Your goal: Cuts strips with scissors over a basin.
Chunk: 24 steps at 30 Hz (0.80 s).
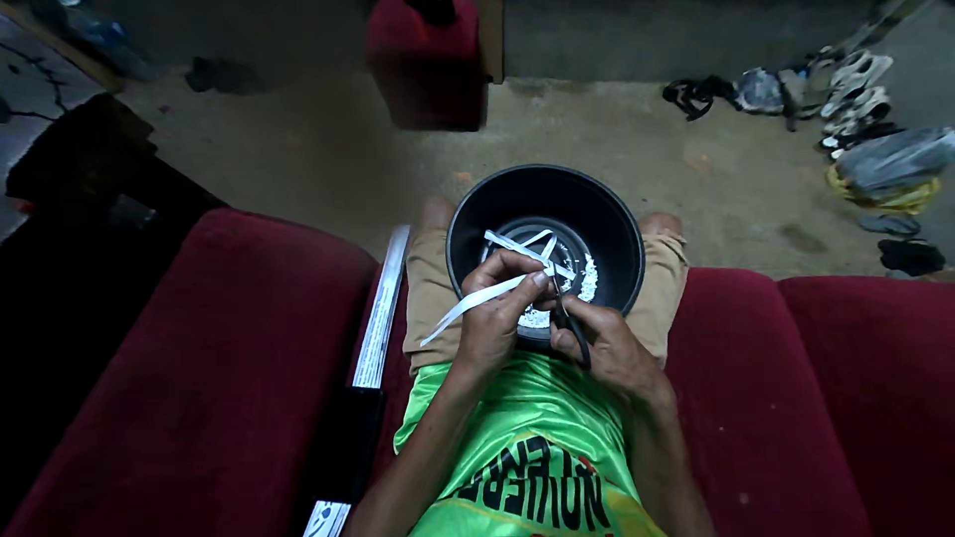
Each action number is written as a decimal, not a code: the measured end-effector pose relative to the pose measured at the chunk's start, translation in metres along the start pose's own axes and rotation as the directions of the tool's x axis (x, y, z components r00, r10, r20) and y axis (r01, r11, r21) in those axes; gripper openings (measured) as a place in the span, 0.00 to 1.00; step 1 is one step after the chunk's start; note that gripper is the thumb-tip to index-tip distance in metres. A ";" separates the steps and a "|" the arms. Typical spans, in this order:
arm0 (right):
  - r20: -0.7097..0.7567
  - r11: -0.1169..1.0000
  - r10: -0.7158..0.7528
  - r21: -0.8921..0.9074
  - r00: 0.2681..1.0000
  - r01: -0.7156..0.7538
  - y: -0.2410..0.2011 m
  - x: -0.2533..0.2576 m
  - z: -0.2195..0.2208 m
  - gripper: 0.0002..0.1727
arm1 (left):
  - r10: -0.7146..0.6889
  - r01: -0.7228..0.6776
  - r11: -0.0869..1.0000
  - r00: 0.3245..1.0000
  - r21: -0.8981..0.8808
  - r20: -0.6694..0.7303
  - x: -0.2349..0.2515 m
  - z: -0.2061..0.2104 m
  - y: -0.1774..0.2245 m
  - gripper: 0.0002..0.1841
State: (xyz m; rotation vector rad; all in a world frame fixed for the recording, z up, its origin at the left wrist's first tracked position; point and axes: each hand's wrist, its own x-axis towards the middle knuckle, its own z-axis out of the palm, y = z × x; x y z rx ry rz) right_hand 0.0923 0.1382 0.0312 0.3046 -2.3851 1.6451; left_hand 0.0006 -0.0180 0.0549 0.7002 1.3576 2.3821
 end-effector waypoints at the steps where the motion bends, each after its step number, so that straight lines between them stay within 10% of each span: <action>1: -0.002 1.000 -0.007 0.000 1.000 0.007 0.001 0.000 0.000 0.31 | 0.004 -0.004 1.000 1.000 0.003 -0.004 0.000 0.000 0.000 0.05; 24: -0.016 1.000 0.003 -0.023 1.000 -0.003 0.004 -0.002 0.001 0.28 | 0.012 -0.011 0.999 1.000 0.041 -0.009 -0.003 -0.001 -0.007 0.05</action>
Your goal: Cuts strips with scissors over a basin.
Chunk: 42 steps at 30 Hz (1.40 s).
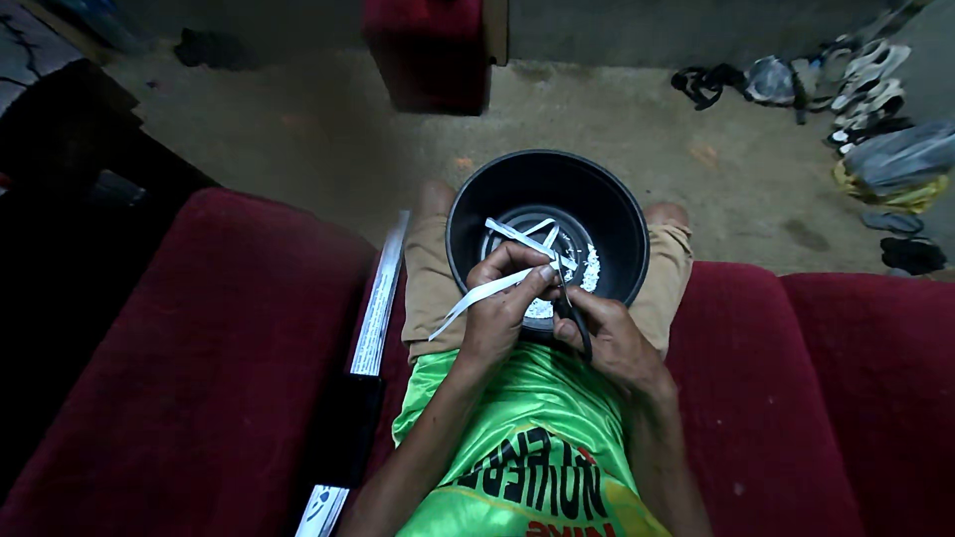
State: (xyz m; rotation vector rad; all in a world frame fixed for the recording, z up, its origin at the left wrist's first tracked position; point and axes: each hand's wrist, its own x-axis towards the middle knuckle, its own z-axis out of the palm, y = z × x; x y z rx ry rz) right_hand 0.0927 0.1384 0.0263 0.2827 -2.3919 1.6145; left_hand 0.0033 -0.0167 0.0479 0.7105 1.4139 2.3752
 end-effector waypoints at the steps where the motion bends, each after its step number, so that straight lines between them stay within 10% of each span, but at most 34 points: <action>1: 0.002 1.000 0.003 0.001 1.000 -0.003 0.000 0.000 0.000 0.28 | 0.000 0.000 1.000 1.000 0.001 0.000 0.000 0.000 0.000 0.05; 42: 0.052 0.999 0.039 -0.025 0.998 -0.037 0.001 -0.005 0.001 0.29 | 0.015 -0.015 1.000 1.000 0.005 0.022 -0.005 -0.005 -0.008 0.05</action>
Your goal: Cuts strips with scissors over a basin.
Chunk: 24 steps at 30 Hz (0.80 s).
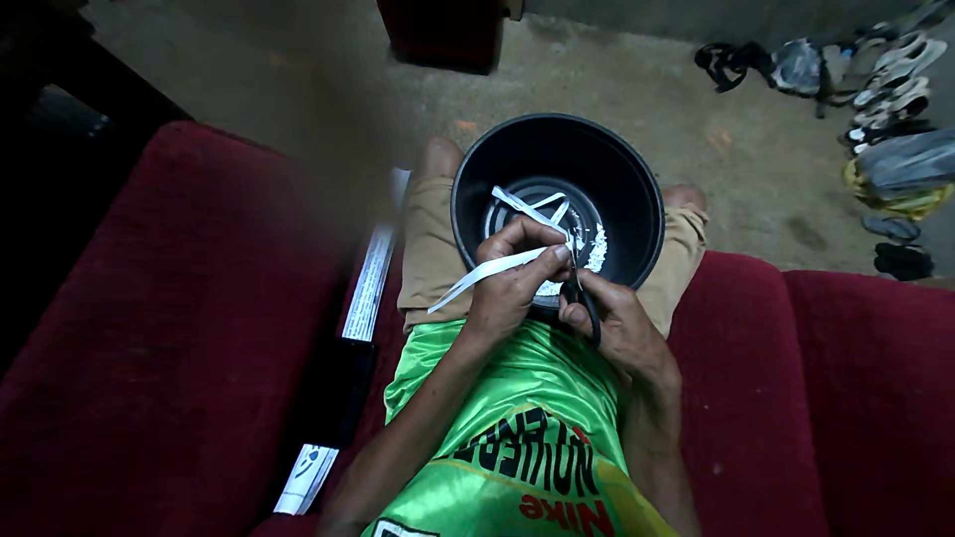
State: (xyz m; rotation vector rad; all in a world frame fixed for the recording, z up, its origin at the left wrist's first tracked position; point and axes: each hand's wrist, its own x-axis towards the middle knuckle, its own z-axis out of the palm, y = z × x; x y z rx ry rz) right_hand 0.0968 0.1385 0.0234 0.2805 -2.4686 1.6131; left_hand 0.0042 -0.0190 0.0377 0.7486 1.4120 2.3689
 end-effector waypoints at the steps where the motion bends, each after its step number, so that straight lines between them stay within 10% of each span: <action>1: -0.002 1.000 -0.001 -0.002 1.000 0.001 0.000 0.000 0.000 0.29 | 0.001 -0.001 1.000 1.000 0.003 0.001 0.000 0.000 0.000 0.05; 24: 0.016 0.999 0.010 -0.037 1.000 -0.010 0.001 -0.001 0.002 0.31 | -0.019 0.019 1.000 1.000 -0.005 -0.009 -0.002 0.001 0.000 0.05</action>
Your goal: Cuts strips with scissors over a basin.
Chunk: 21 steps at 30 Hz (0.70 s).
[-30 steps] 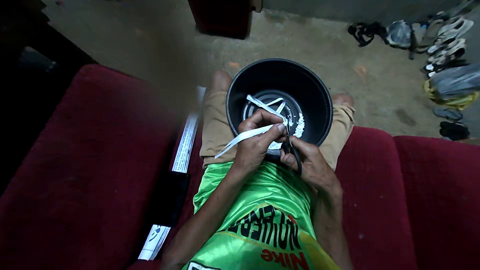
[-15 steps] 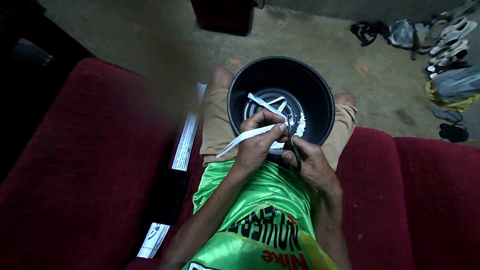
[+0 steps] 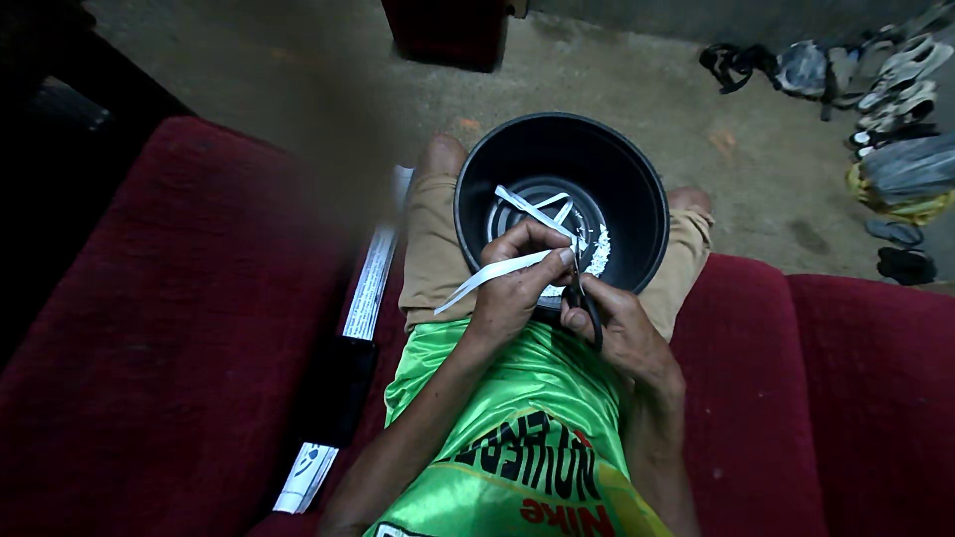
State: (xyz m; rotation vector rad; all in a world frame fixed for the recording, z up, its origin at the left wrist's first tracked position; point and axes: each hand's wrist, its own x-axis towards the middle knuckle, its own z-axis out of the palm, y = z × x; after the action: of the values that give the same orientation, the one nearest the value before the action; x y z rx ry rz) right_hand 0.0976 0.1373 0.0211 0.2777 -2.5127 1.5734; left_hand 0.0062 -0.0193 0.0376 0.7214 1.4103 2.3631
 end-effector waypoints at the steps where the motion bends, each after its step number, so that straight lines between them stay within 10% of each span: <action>1: -0.005 1.000 0.005 -0.011 1.000 -0.005 0.000 0.000 0.000 0.30 | 0.000 0.000 1.000 1.000 0.005 0.002 0.000 0.000 0.000 0.05; 21: -0.058 0.996 0.065 0.069 0.996 -0.061 0.003 -0.001 0.003 0.24 | -0.038 0.037 0.997 0.999 0.063 0.006 -0.004 -0.008 0.001 0.06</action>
State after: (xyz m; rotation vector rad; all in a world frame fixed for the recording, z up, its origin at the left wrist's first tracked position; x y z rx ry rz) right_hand 0.0979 0.1359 0.0172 0.1588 -2.4493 1.6668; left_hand 0.0047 -0.0277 0.0343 0.7121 1.4880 2.2950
